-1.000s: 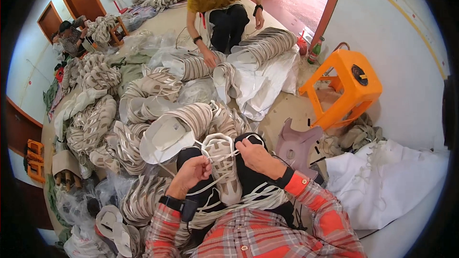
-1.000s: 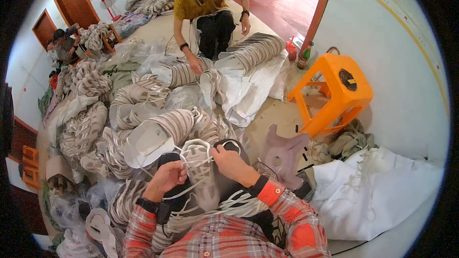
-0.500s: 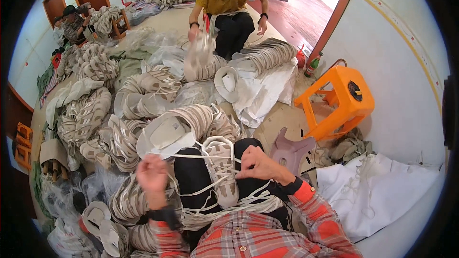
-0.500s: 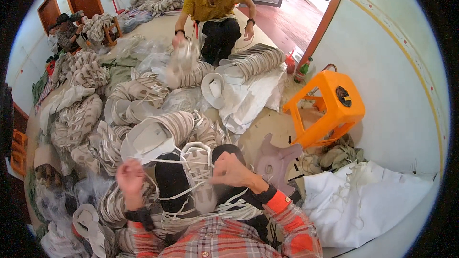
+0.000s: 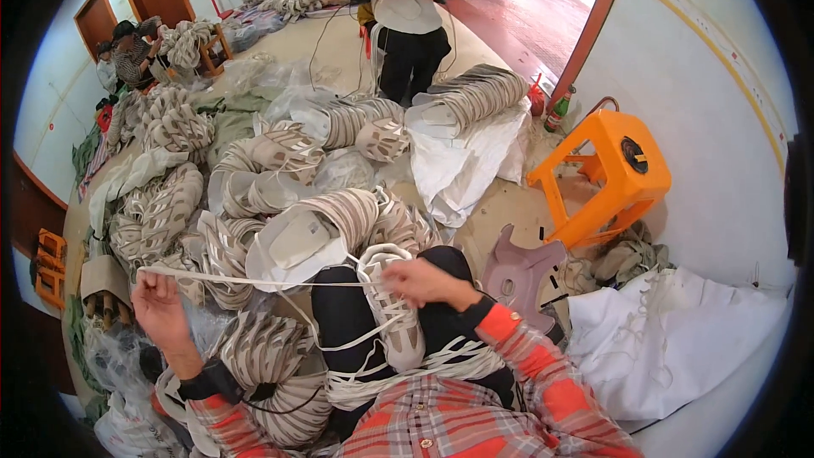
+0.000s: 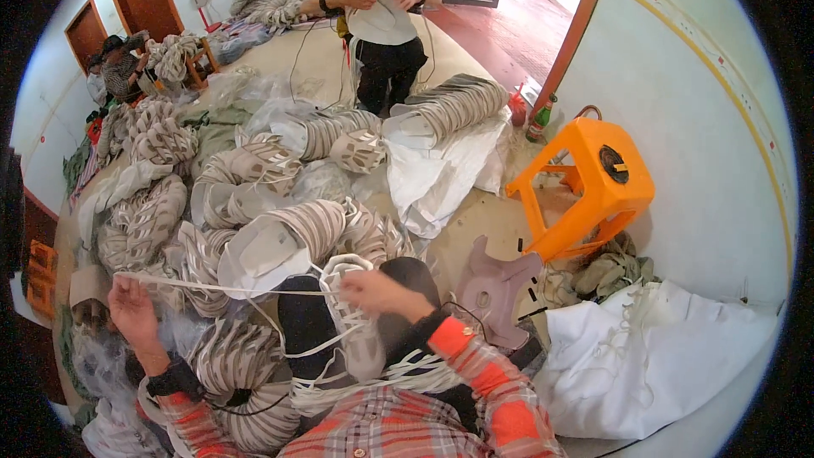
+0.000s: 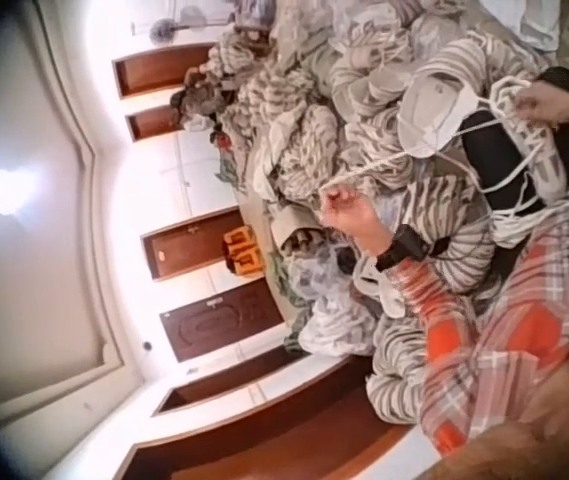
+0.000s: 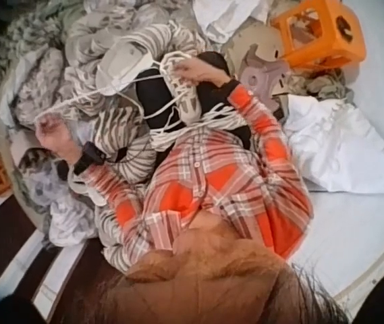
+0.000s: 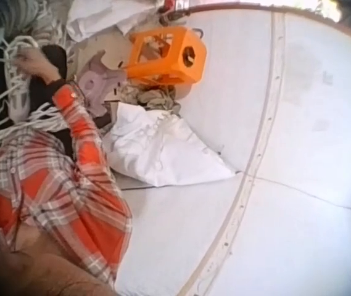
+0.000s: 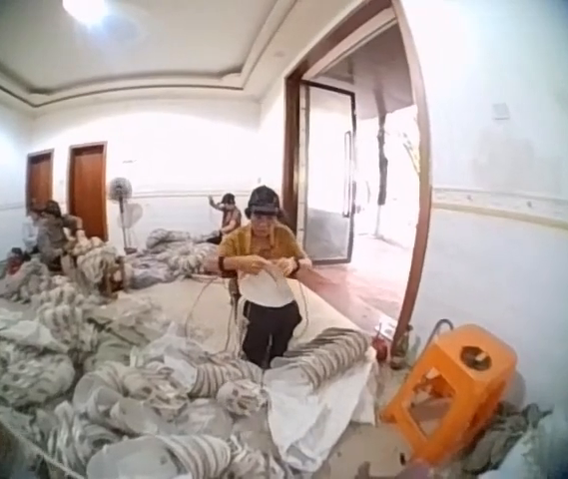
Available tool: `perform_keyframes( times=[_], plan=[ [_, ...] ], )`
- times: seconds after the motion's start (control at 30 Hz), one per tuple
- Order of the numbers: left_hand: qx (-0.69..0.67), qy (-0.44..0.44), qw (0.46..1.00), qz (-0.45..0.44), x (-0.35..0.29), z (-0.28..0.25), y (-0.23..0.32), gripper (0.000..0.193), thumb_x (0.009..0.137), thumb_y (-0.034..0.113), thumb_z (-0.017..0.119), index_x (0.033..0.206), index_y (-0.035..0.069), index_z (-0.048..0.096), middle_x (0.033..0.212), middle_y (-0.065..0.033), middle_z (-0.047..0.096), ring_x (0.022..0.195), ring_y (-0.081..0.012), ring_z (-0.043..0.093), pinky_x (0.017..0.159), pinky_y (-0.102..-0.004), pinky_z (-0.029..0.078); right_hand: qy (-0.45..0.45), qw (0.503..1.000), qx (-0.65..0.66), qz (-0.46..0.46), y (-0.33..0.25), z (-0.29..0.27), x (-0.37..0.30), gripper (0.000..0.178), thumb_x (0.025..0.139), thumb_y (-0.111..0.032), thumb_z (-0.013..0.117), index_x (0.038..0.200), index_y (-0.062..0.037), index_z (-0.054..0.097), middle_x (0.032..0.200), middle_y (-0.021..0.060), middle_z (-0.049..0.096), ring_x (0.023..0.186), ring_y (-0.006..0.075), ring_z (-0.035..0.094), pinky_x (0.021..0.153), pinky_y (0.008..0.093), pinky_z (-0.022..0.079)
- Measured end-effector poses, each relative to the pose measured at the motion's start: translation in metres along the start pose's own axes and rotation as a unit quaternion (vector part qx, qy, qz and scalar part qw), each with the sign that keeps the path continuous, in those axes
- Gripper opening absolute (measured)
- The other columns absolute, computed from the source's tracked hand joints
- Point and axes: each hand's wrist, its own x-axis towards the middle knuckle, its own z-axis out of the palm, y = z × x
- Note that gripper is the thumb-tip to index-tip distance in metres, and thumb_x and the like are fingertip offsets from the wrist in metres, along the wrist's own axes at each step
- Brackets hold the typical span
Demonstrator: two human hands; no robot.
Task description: Lacing a large number of white shoe uppers by hand while sitting on the floor.
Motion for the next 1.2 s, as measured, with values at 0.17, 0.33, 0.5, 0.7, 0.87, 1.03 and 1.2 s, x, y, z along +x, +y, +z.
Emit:
perform_keyframes(
  times=[0.17, 0.33, 0.5, 0.7, 0.87, 1.03, 1.2],
  plan=[
    [0.096, 0.239, 0.966, 0.022, -0.008, 0.081, -0.071, 0.014, 0.091, 0.017, 0.044, 0.085, 0.005, 0.048, 0.075, -0.0014, 0.044, 0.067, -0.0115, 0.041, 0.062, -0.025, 0.034, 0.049, 0.981, -0.174, -0.073, 0.023, 0.05, 0.027, 0.016, 0.082, -0.014, 0.052, 0.088, -0.0015, 0.06, 0.07, 0.0152, 0.059, 0.057, 0.0298, 0.059, 0.055, 0.0369, 0.05],
    [0.264, -0.036, 0.93, -0.254, -0.034, 0.039, -0.145, 0.011, 0.087, 0.015, 0.054, 0.091, 0.005, 0.057, 0.075, -0.0005, 0.056, 0.055, -0.0047, 0.041, 0.049, -0.0198, 0.035, -0.036, 0.928, -0.225, -0.294, 0.006, 0.121, -0.005, 0.022, 0.076, -0.008, 0.051, 0.095, 0.0026, 0.054, 0.072, 0.0196, 0.057, 0.071, 0.0372, 0.06, 0.061, 0.0438, 0.048],
    [0.485, -0.151, 0.81, -0.294, -0.076, 0.029, -0.211, 0.022, 0.083, 0.01, 0.059, 0.101, 0.0, 0.062, 0.072, -0.0007, 0.06, 0.057, -0.0043, 0.046, 0.05, -0.019, 0.038, -0.2, 0.916, -0.291, -0.192, -0.032, 0.106, -0.052, 0.033, 0.078, -0.01, 0.051, 0.108, 0.0017, 0.047, 0.067, 0.0191, 0.059, 0.067, 0.0367, 0.061, 0.056, 0.0427, 0.049],
    [0.623, -0.202, 0.731, -0.192, -0.094, 0.012, -0.23, 0.016, 0.082, 0.014, 0.06, 0.088, 0.0, 0.065, 0.073, -0.011, 0.064, 0.062, -0.017, 0.059, 0.057, -0.0289, 0.045, 0.015, 0.946, -0.321, -0.054, -0.016, 0.026, -0.053, 0.036, 0.081, -0.012, 0.052, 0.116, -0.0046, 0.044, 0.07, 0.0174, 0.06, 0.065, 0.0351, 0.06, 0.055, 0.0442, 0.047],
    [0.673, -0.179, 0.698, -0.166, -0.099, 0.02, -0.237, 0.018, 0.083, 0.019, 0.058, 0.082, 0.003, 0.065, 0.067, -0.0142, 0.062, 0.06, -0.0269, 0.061, 0.055, -0.0347, 0.046, 0.077, 0.929, -0.353, -0.081, -0.007, 0.002, -0.036, 0.022, 0.081, -0.012, 0.05, 0.101, -0.003, 0.05, 0.075, 0.0184, 0.061, 0.071, 0.0369, 0.06, 0.06, 0.0445, 0.048],
    [0.726, -0.149, 0.668, -0.069, -0.103, 0.022, -0.246, 0.014, 0.08, 0.021, 0.06, 0.078, 0.008, 0.064, 0.061, -0.0122, 0.06, 0.057, -0.031, 0.06, 0.051, -0.0369, 0.046, 0.153, 0.923, -0.317, -0.158, -0.003, 0.009, -0.005, 0.012, 0.076, -0.007, 0.051, 0.088, -0.0028, 0.052, 0.079, 0.0156, 0.056, 0.077, 0.0348, 0.058, 0.062, 0.0429, 0.047],
    [0.731, -0.134, 0.669, -0.01, -0.107, 0.018, -0.253, 0.01, 0.079, 0.018, 0.062, 0.075, 0.009, 0.063, 0.061, -0.0117, 0.06, 0.057, -0.0305, 0.06, 0.05, -0.0367, 0.045, 0.138, 0.903, -0.344, -0.217, 0.005, 0.021, 0.017, 0.011, 0.073, -0.007, 0.054, 0.084, -0.004, 0.055, 0.079, 0.0127, 0.052, 0.08, 0.0316, 0.055, 0.067, 0.041, 0.045]
  ],
)
